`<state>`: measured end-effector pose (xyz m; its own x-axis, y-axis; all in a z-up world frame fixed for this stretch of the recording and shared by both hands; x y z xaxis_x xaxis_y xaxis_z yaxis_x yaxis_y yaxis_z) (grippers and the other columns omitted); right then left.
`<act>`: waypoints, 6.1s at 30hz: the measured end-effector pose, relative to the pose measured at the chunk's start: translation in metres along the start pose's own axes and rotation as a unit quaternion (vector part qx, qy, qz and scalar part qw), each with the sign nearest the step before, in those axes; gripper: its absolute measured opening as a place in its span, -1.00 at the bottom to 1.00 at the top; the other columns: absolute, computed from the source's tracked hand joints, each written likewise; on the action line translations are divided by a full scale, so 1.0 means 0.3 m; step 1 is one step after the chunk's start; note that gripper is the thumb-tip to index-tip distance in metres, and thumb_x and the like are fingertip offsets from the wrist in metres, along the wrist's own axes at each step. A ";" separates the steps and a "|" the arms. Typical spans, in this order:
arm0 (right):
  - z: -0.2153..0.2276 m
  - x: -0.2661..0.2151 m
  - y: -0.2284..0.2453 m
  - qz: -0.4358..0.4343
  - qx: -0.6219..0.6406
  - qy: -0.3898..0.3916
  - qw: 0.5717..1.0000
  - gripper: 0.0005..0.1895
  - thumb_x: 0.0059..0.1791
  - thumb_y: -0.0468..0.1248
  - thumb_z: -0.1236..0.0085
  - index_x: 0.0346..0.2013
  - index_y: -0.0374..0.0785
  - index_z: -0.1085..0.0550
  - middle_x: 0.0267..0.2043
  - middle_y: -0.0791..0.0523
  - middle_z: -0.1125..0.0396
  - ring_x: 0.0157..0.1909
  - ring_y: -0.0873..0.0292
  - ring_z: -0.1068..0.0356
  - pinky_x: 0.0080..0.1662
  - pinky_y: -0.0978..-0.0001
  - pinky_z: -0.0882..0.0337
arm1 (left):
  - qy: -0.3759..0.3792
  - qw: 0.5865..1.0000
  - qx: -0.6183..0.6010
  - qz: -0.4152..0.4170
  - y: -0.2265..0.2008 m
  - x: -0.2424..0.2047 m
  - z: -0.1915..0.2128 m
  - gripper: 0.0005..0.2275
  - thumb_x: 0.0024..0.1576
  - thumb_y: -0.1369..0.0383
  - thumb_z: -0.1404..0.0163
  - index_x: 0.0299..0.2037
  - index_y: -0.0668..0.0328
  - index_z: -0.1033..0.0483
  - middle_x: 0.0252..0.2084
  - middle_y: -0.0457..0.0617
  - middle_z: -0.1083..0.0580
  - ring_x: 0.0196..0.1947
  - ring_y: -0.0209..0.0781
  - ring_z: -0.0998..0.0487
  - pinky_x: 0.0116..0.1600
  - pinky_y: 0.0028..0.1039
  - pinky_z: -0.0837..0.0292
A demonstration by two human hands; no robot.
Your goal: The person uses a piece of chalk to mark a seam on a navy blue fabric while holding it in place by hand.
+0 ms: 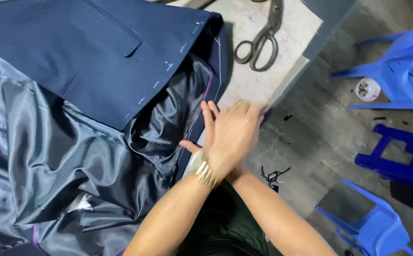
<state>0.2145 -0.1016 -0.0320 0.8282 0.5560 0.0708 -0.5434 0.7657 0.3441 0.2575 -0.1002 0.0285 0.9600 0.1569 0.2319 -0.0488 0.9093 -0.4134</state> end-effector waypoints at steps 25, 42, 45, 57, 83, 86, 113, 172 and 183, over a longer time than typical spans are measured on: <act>0.028 0.017 0.023 0.062 0.104 0.031 0.992 -0.08 -0.08 -0.37 -0.13 0.49 -0.49 0.09 0.55 -0.06 -0.04 0.60 -0.05 0.10 0.48 -0.31 0.46 | 0.118 0.983 -0.106 0.094 0.333 -0.234 0.192 -0.93 0.30 0.34 0.12 -0.13 0.07 -0.28 0.25 -0.12 -0.53 -0.29 0.16 -0.66 -0.34 -0.10 -0.54; 0.024 0.017 0.024 0.076 0.085 0.027 0.993 0.04 -0.21 -0.43 -0.24 0.48 -0.51 0.05 0.55 -0.06 -0.03 0.59 -0.03 0.08 0.50 -0.30 0.45 | 0.159 0.927 -0.256 0.223 0.364 -0.288 0.148 -0.90 0.30 0.34 0.17 -0.14 0.17 -0.23 0.24 0.06 -0.52 -0.25 0.47 -0.61 -0.32 0.17 -0.47; -0.014 0.006 0.008 0.070 0.097 0.026 0.993 0.21 -0.28 -0.15 -0.44 0.47 -0.50 0.04 0.56 -0.07 -0.01 0.59 -0.04 0.10 0.50 -0.32 0.49 | 0.038 0.916 -0.319 0.239 0.393 -0.296 0.206 -0.98 0.26 0.40 0.04 -0.20 0.01 -0.44 0.06 -0.12 -0.63 -0.46 -0.05 -0.70 -0.47 -0.43 -0.50; -0.021 0.008 0.003 0.049 0.132 0.058 0.988 0.18 -0.32 -0.40 -0.32 0.49 -0.49 0.09 0.57 -0.06 0.03 0.62 -0.02 0.18 0.49 -0.30 0.55 | -0.027 0.992 0.109 0.061 0.351 -0.227 0.164 -0.89 0.25 0.24 0.00 -0.08 -0.14 -0.54 -0.59 -0.16 -0.37 -0.56 -0.15 -0.56 -0.47 -0.38 -0.47; -0.010 0.010 0.007 0.055 0.153 0.043 0.986 0.21 -0.35 -0.30 -0.34 0.48 -0.49 0.08 0.58 -0.06 0.04 0.61 -0.04 0.16 0.48 -0.36 0.54 | -0.061 0.979 0.194 0.006 0.324 -0.253 0.172 -0.75 0.15 0.35 0.01 0.02 -0.16 -0.58 -0.46 -0.12 -0.39 -0.54 -0.22 -0.53 -0.44 -0.47 -0.49; -0.005 0.013 0.008 0.046 0.131 0.028 0.990 0.19 -0.31 -0.20 -0.41 0.47 -0.49 0.03 0.55 -0.07 -0.01 0.59 -0.05 0.10 0.48 -0.37 0.49 | -0.063 0.983 0.169 0.023 0.331 -0.296 0.207 -0.76 0.16 0.33 -0.04 0.03 -0.15 -0.59 -0.48 -0.10 -0.35 -0.55 -0.17 -0.51 -0.41 -0.47 -0.49; 0.012 0.024 0.021 0.045 0.114 -0.018 0.992 0.17 -0.26 0.06 -0.45 0.43 -0.45 -0.09 0.52 -0.04 -0.09 0.57 0.00 0.03 0.48 -0.39 0.47 | -0.084 0.991 0.054 0.094 0.390 -0.385 0.281 -0.79 0.12 0.39 -0.14 -0.05 -0.08 -0.63 -0.48 -0.19 -0.42 -0.50 -0.19 -0.56 -0.32 -0.44 -0.49; 0.018 0.008 0.081 0.100 0.036 0.011 0.994 -0.23 -0.21 -0.36 -0.21 0.31 -0.44 -0.31 0.54 -0.23 0.09 0.58 -0.23 0.16 0.38 -0.67 0.39 | -0.077 0.996 0.044 0.013 0.384 -0.424 0.213 -0.81 0.09 0.50 -0.09 -0.11 0.12 -0.63 -0.46 -0.03 -0.37 -0.47 -0.04 -0.49 -0.40 -0.37 -0.42; 0.115 -0.079 -0.055 -0.047 0.478 -0.161 0.862 -0.24 0.05 -0.48 -0.15 0.47 -0.23 -0.03 0.54 -0.25 0.13 0.57 -0.28 0.12 0.43 -0.33 -0.14 | -0.158 0.917 -0.273 0.244 0.410 -0.507 0.242 -0.85 0.13 0.56 -0.16 -0.11 0.31 -0.57 -0.31 0.13 -0.60 -0.33 0.09 -0.67 -0.23 -0.29 -0.57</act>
<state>0.2087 -0.1384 -0.0071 0.9410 0.2701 0.2036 -0.2381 0.1014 0.9659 0.0854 0.0157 0.0063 0.7288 0.6757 0.1104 -0.2233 0.3870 -0.8946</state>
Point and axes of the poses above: each hand's wrist, its own x-axis towards the middle knuckle, its own z-axis out of the back of the hand, y = z × x, the point moved 7 cm from there along x, towards the middle knuckle
